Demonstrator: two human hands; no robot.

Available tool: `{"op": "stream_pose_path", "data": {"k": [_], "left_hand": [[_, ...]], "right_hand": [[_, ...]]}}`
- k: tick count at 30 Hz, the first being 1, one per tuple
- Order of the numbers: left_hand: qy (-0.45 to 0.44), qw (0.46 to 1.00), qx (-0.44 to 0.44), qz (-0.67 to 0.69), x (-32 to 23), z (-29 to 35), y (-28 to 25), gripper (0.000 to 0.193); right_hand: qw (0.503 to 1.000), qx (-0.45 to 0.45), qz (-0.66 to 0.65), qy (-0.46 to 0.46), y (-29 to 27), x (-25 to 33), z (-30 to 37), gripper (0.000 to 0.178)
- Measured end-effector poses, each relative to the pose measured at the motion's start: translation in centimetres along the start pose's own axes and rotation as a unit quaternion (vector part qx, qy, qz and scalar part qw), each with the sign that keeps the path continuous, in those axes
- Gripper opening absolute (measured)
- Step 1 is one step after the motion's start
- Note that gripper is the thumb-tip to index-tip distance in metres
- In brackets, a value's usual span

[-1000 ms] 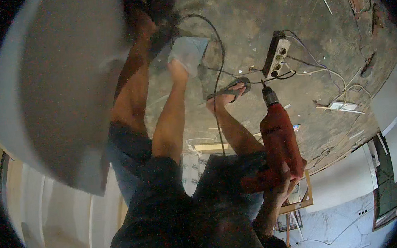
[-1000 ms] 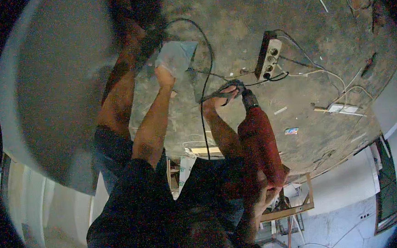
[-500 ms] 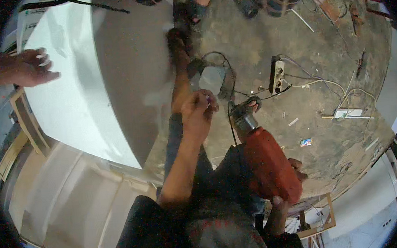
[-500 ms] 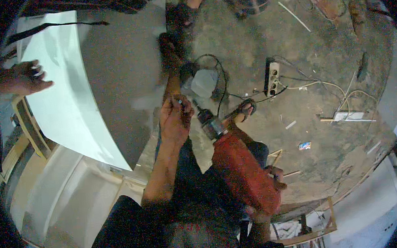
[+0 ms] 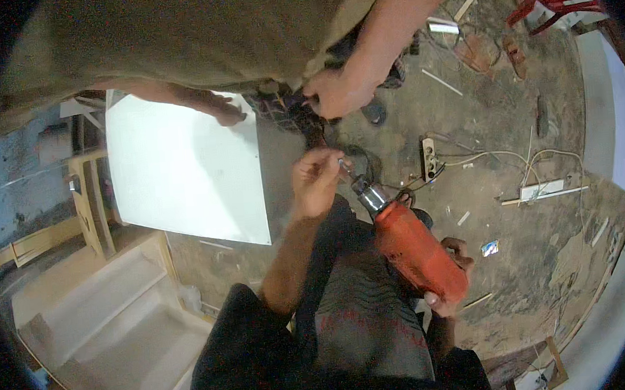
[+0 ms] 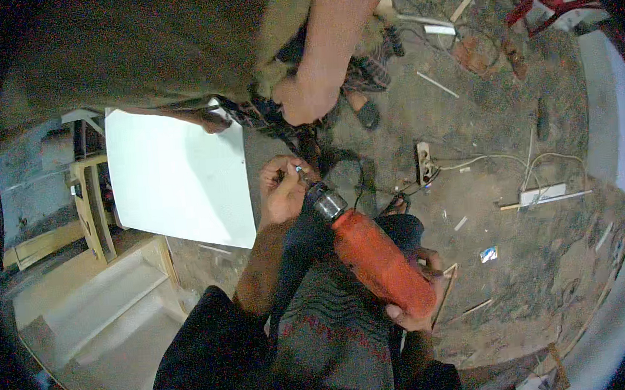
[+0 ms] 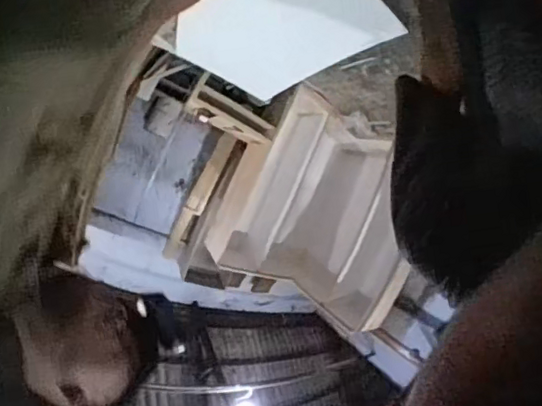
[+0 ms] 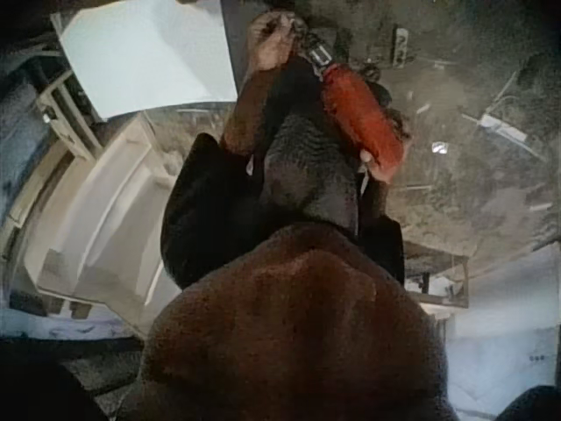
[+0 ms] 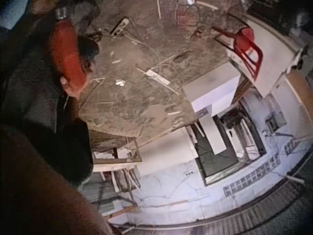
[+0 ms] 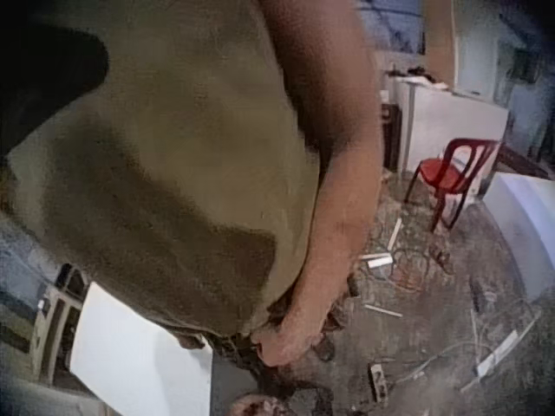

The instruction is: The person uses an electric drill to secure screws into wood panels while assembling a white cabinet, working collaboratively with another person to align the parts.

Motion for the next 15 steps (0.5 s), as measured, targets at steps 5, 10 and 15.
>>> {"op": "stream_pose_path", "data": {"k": [5, 10, 15], "left_hand": [[0.053, 0.977, 0.076, -0.193, -8.3, 2.3, 2.4, 0.009], [0.091, 0.916, 0.180, -0.346, -15.7, 5.4, 6.3, 0.007], [0.059, 0.944, 0.147, -0.290, -15.8, 11.5, 7.8, 0.011]], "right_hand": [[0.998, -0.003, -0.016, -0.053, 0.3, 4.6, 3.2, 0.090], [0.988, 0.059, -0.016, -0.141, -1.6, 8.2, 6.2, 0.077], [0.982, 0.097, -0.025, -0.163, -4.1, 9.7, 10.3, 0.066]]}}
Point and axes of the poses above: each hand's wrist, its own z-axis away from the middle knuckle, its own y-axis out of the palm, x = y × z, the point moved 8 cm from there along -z, towards the middle knuckle, and after that the axes turned 15 degrees about -z, right-handed, at the moved point
